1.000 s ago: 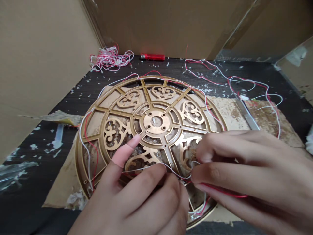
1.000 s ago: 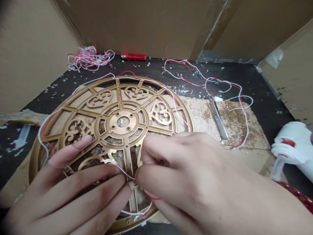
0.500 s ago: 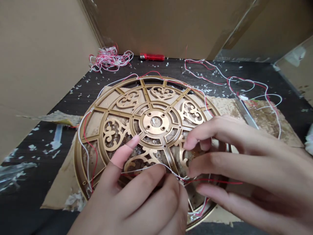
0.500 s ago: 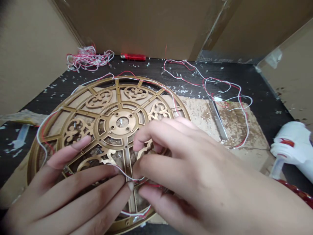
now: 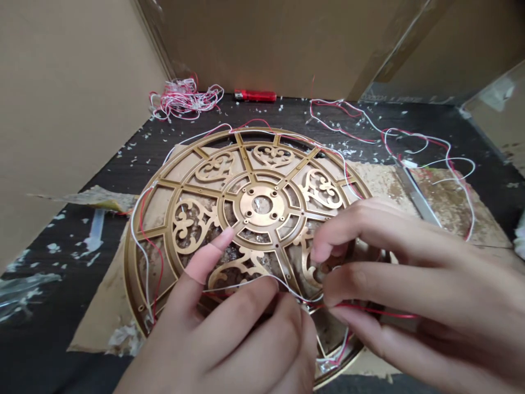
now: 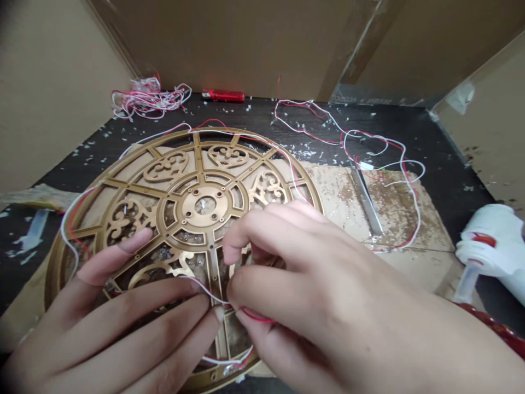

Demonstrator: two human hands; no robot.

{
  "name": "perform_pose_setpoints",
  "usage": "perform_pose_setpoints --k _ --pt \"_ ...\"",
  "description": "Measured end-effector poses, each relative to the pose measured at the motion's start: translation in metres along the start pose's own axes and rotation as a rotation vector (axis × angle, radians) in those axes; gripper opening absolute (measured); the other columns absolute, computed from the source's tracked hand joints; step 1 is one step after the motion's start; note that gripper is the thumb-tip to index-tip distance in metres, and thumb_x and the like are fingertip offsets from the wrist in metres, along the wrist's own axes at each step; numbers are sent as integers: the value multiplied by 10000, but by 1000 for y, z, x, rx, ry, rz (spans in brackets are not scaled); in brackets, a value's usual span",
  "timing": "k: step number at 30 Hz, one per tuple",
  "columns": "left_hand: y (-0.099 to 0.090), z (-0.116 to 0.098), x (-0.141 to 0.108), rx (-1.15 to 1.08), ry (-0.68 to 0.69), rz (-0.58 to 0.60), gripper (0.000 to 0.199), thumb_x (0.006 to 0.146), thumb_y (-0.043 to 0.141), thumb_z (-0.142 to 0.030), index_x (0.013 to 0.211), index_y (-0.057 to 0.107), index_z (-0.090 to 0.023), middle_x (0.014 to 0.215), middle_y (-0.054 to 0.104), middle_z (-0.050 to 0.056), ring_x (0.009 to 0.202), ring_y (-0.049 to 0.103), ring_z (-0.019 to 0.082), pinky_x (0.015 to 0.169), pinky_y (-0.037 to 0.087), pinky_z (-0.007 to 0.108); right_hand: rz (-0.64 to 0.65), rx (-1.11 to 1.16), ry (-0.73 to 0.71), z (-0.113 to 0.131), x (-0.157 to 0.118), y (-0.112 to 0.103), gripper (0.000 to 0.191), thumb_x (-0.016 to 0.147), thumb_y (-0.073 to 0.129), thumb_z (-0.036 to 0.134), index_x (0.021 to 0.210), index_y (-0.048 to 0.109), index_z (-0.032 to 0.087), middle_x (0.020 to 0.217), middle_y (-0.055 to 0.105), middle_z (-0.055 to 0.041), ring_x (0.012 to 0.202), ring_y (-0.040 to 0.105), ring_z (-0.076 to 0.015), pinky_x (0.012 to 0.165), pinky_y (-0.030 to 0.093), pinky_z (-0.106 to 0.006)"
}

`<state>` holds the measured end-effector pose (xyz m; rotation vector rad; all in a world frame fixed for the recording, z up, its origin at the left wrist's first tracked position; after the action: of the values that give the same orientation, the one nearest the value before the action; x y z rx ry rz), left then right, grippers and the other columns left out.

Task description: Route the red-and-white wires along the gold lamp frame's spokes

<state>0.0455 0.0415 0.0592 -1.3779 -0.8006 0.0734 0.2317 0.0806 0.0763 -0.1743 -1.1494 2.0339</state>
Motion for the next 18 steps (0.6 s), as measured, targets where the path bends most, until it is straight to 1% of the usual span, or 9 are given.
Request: perform_pose_setpoints --k 1,3,4,7,9,12,14,17,18 --pt "-1 0 1 -7 -20 -27 114 1132 693 -347 1141 799 -305 1067 804 -57 1202 778 192 1457 423 536 -13 6 5 -1 0 -2 200 1215 543 167 1075 666 239 1279 637 -30 1110 642 -143 797 559 -259" --pt "-2 1 1 -37 -76 -94 251 1178 583 -184 1067 797 -255 1032 801 -73 1110 764 135 1486 359 488 -43 -6 21 -3 1 -7 199 1201 541 146 1071 656 244 1255 639 -27 1077 660 -124 789 581 -209" --pt "-3 2 0 -54 -101 -125 323 1191 526 -123 1044 792 -232 1013 800 -76 1075 753 117 1495 329 474 -64 -15 16 -4 1 -10 199 1195 540 135 1069 653 240 1258 632 -27 1076 661 -114 817 592 -180" --pt "-2 -1 -2 -96 -111 -154 378 1220 463 -84 1056 783 -202 983 808 -80 1030 741 108 1493 308 468 -131 -32 -86 2 5 -17 188 1182 569 107 1084 688 214 1256 607 -34 1102 643 -82 930 582 -73" --pt "-1 -2 -2 -111 -101 -130 360 1229 466 -93 1088 777 -210 980 814 -88 1017 742 112 1494 305 475 -200 -24 -103 8 8 -22 187 1159 608 67 1079 711 202 1211 626 -33 1112 644 -81 926 570 -64" --pt "-4 1 0 -101 -115 -155 394 1229 438 -82 1055 767 -212 982 816 -86 1015 744 114 1486 325 472 -333 -25 88 8 11 -29 258 1094 616 -1 979 686 220 1177 658 -17 1052 662 -118 915 577 -193" --pt "-6 2 1 -77 -112 -154 384 1212 464 -97 1037 780 -229 985 807 -87 1006 750 113 1478 352 471 -357 -47 147 8 9 -32 267 1120 594 63 971 696 260 1177 658 -16 1019 665 -165 879 607 -269" --pt "-2 1 -1 -13 -45 -44 169 1164 648 -273 1169 813 -307 1042 802 -77 1097 779 157 1454 420 513 -321 -140 149 0 2 -36 119 1116 699 226 1110 752 332 1205 648 -64 1055 695 -280 778 668 -366" --pt "0 0 -2 2 -13 -12 137 1142 697 -349 1219 809 -332 1061 801 -68 1139 784 180 1437 449 523 -315 -176 144 -5 -2 -38 128 1088 741 254 1177 751 345 1226 642 -84 1106 702 -326 788 682 -401"
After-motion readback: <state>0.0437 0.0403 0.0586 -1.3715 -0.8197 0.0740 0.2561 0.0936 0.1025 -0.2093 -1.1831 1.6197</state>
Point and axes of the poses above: each hand's wrist, its own x-axis towards the middle knuckle, its own y-axis out of the palm, z = x × y, the point moved 6 cm from there along x, towards the middle knuckle
